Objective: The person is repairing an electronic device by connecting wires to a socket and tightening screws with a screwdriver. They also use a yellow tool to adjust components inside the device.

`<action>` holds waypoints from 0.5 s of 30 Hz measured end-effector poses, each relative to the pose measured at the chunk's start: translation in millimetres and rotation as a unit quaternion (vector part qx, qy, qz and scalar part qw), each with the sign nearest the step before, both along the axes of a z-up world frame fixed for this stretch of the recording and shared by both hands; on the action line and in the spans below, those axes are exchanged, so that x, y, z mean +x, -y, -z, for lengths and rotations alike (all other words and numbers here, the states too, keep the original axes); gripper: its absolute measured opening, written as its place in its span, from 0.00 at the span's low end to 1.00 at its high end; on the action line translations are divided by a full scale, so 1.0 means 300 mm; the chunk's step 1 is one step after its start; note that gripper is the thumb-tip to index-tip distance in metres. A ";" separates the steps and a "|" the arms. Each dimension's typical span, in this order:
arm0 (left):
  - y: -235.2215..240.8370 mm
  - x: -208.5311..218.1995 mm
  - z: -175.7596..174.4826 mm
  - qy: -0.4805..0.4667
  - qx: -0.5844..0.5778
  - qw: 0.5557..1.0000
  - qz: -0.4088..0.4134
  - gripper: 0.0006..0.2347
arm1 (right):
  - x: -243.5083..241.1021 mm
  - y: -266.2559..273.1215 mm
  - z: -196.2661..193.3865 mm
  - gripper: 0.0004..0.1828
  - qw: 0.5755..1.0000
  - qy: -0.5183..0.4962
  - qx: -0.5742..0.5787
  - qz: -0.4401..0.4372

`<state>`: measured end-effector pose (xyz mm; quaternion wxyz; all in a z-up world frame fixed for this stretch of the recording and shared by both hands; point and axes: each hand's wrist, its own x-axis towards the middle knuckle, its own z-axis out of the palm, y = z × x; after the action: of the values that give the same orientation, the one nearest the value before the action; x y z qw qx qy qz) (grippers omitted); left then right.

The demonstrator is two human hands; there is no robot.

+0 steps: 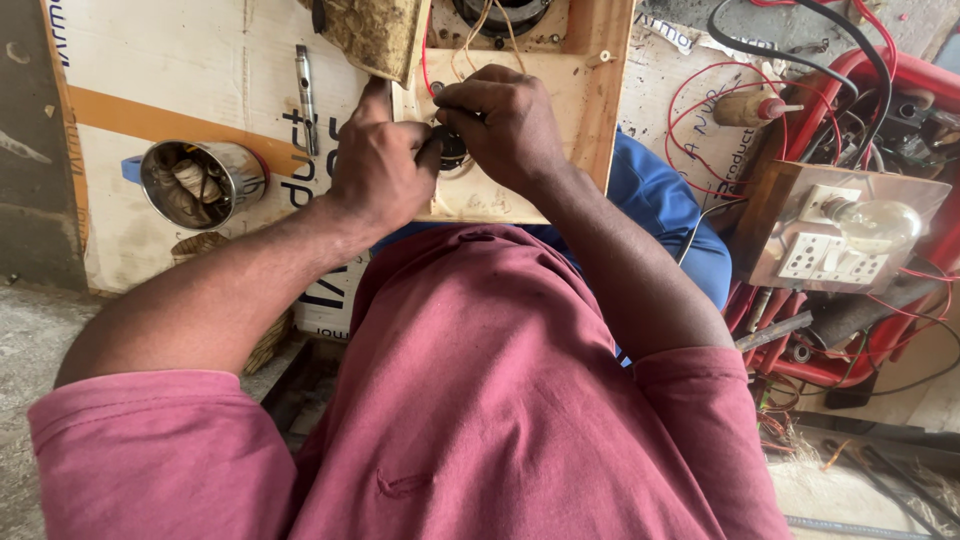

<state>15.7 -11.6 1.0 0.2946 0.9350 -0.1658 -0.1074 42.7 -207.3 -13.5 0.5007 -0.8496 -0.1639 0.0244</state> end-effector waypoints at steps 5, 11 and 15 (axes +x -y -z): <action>0.017 -0.023 0.037 0.027 0.065 0.997 0.008 0.09 | 0.008 -0.001 -0.006 0.07 1.000 0.021 0.003 -0.011; 0.033 -0.043 0.063 0.112 0.133 0.985 0.009 0.05 | 0.000 -0.002 -0.011 0.07 1.000 -0.003 0.009 -0.004; 0.063 -0.028 0.064 -0.162 0.096 0.976 -0.107 0.06 | 0.000 -0.004 -0.011 0.07 1.000 0.005 0.000 -0.008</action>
<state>7.4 -30.4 -18.4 0.2362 0.9413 -0.0039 -0.2410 42.6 -206.2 -10.3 0.4996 -0.8484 -0.1736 0.0241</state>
